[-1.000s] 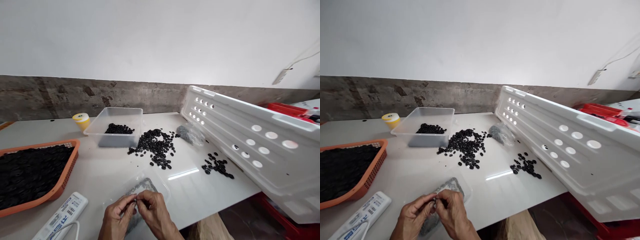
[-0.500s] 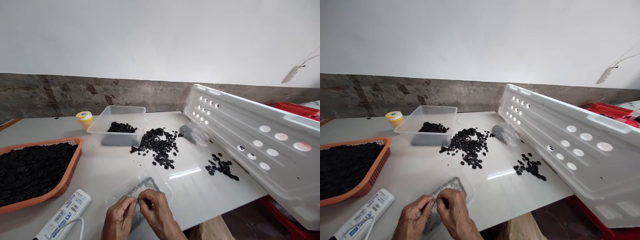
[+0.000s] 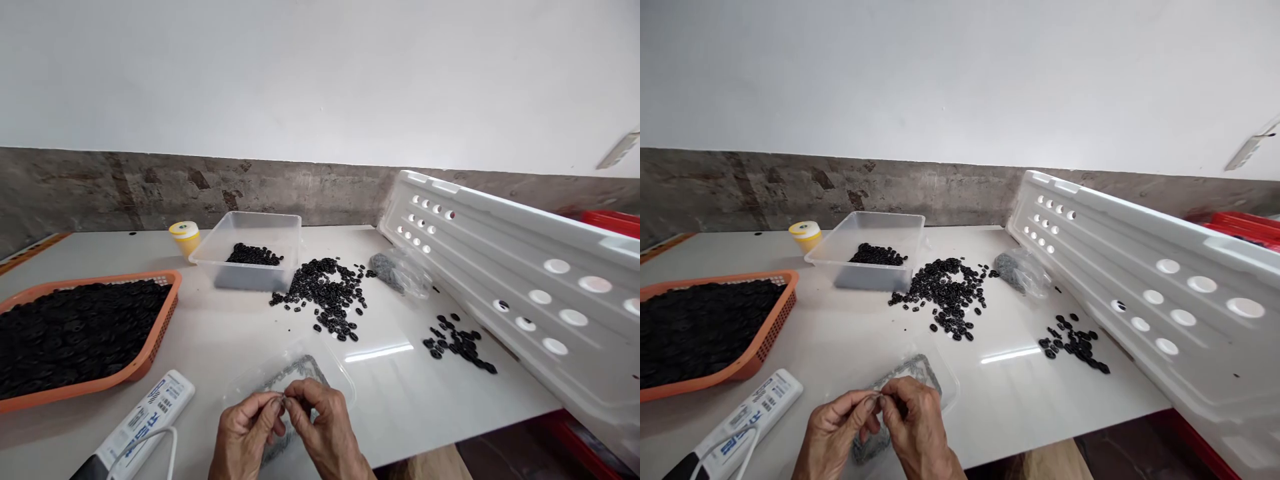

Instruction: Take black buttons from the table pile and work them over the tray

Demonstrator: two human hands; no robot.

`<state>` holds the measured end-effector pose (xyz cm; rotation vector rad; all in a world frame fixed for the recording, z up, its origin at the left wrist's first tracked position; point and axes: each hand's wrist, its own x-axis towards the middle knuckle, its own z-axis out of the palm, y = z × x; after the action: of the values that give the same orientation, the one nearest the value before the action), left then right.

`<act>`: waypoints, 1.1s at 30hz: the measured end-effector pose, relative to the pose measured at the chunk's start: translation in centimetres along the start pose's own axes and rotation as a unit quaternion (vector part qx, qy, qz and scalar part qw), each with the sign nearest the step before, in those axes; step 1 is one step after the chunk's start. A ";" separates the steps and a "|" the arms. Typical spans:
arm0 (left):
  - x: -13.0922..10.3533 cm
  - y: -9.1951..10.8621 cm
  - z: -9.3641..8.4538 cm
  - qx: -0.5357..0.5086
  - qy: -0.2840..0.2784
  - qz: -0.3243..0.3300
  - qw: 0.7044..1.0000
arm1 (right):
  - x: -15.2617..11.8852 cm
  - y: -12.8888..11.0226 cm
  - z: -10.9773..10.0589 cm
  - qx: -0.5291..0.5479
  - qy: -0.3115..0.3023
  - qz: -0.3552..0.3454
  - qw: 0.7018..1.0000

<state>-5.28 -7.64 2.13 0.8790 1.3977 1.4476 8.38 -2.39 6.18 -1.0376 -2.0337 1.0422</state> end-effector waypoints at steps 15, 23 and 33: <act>-0.5 -1.2 0.8 0.024 -0.006 -0.006 1.000 | -0.1 0.6 0.1 0.062 -0.017 0.019 0.998; 0.1 -0.7 0.2 -0.035 -0.007 -0.055 0.998 | 0.0 1.7 0.2 0.136 -0.002 0.073 0.988; -1.5 1.7 1.2 -0.071 0.019 -0.026 0.997 | -0.1 0.2 -0.6 0.446 -0.034 0.141 0.883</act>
<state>-3.87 -8.55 4.06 0.7233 1.3186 1.5107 8.99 -2.16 6.34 -0.7808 -1.1800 1.9248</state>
